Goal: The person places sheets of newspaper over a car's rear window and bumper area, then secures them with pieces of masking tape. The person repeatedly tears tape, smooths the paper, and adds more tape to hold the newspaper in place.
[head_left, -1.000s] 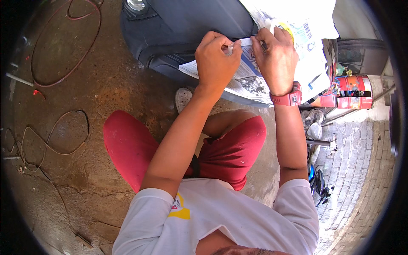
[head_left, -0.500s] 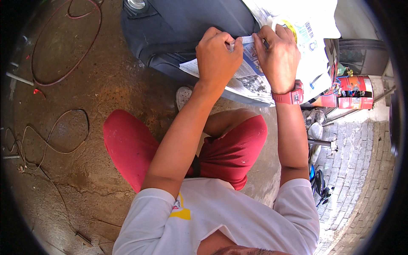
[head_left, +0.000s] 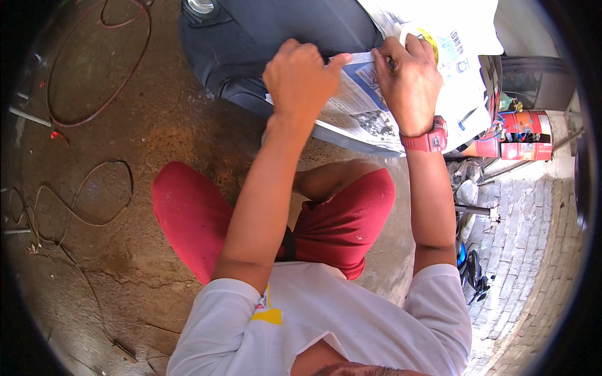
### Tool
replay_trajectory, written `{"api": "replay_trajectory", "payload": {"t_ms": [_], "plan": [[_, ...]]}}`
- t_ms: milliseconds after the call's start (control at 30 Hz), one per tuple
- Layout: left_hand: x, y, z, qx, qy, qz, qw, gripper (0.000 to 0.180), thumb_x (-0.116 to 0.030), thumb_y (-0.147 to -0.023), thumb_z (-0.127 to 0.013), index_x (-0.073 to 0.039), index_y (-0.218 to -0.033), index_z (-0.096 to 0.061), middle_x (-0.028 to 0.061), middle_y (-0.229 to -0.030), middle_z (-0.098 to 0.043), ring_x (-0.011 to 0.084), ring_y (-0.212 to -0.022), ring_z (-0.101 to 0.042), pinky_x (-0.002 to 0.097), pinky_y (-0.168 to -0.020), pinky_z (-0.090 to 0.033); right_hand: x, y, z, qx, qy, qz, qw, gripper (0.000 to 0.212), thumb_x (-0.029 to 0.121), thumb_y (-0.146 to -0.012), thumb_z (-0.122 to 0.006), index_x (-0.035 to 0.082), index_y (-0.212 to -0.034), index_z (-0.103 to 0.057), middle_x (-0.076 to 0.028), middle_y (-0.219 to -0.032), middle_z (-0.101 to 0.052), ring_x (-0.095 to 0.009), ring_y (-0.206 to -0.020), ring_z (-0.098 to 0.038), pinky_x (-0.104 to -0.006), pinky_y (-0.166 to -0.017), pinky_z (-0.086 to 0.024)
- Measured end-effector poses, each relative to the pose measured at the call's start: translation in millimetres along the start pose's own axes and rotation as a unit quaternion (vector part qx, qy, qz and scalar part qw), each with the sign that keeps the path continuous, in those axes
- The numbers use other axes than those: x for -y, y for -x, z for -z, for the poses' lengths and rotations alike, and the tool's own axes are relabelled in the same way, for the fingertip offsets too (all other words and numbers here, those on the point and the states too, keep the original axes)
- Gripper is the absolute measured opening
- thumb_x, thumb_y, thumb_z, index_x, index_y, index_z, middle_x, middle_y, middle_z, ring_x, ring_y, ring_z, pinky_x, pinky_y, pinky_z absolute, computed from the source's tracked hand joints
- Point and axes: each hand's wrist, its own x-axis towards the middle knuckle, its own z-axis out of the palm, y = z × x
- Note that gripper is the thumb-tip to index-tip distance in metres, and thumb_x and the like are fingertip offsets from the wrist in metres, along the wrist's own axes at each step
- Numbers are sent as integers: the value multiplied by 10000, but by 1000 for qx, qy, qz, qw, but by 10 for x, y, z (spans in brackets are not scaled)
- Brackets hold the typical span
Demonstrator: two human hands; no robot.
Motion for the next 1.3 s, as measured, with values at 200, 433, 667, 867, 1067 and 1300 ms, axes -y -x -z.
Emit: {"api": "replay_trajectory", "payload": {"t_ms": [200,433,667,867,1067,1300], "plan": [[343,91,93,-10,52,39,998,368,-368,-903,-907,-54,-807,-739,100,-879,-707,319,-761,-706,478,-716,-566,-10,32,-24,6,-2,-1,1000,132,194,-927,-815,107,-963,-723,-111,-930,-643,-350,-932,-653,-498,-737,-564],[77,451,-67,53,126,-219,966,448,-164,-999,-740,-88,-1427,-632,164,-1519,-621,400,-1390,-584,538,-1165,-460,-40,26,-12,-2,-29,-8,1000,171,180,-925,-826,121,-1060,-740,-116,-970,-633,-363,-977,-646,-495,-770,-561],[-191,455,-128,109,84,-258,956,470,-214,-983,-768,-41,-1392,-615,198,-1674,-511,402,-1532,-473,541,-1251,-377,-34,64,49,-15,-15,-41,999,259,88,-956,-749,130,-1211,-734,-145,-1022,-625,-385,-1016,-633,-497,-831,-557],[-367,369,-206,108,80,-274,952,427,-204,-971,-786,-43,-1334,-629,217,-1704,-486,397,-1536,-470,527,-1216,-383,-42,352,423,-58,-163,-128,977,336,-34,-1053,-587,20,-1367,-693,-169,-1174,-697,-305,-1100,-689,-428,-996,-551],[-492,229,-182,115,13,-288,951,450,-176,-970,-776,-25,-1364,-620,226,-1646,-559,410,-1410,-560,524,-1182,-411,173,802,555,16,-335,-285,898,616,-40,-1106,-601,64,-1653,-338,-150,-1232,-690,-127,-928,-632,-292,-792,-549],[-271,329,461,367,321,12,873,294,-171,-1017,-784,-70,-1290,-742,206,-1541,-652,298,-1254,-678,381,-944,-579,500,1059,707,144,-525,-382,747,932,-69,-1037,-700,119,-1779,-167,-69,-1015,-759,-111,-892,-685,-261,-800,-535]]}}
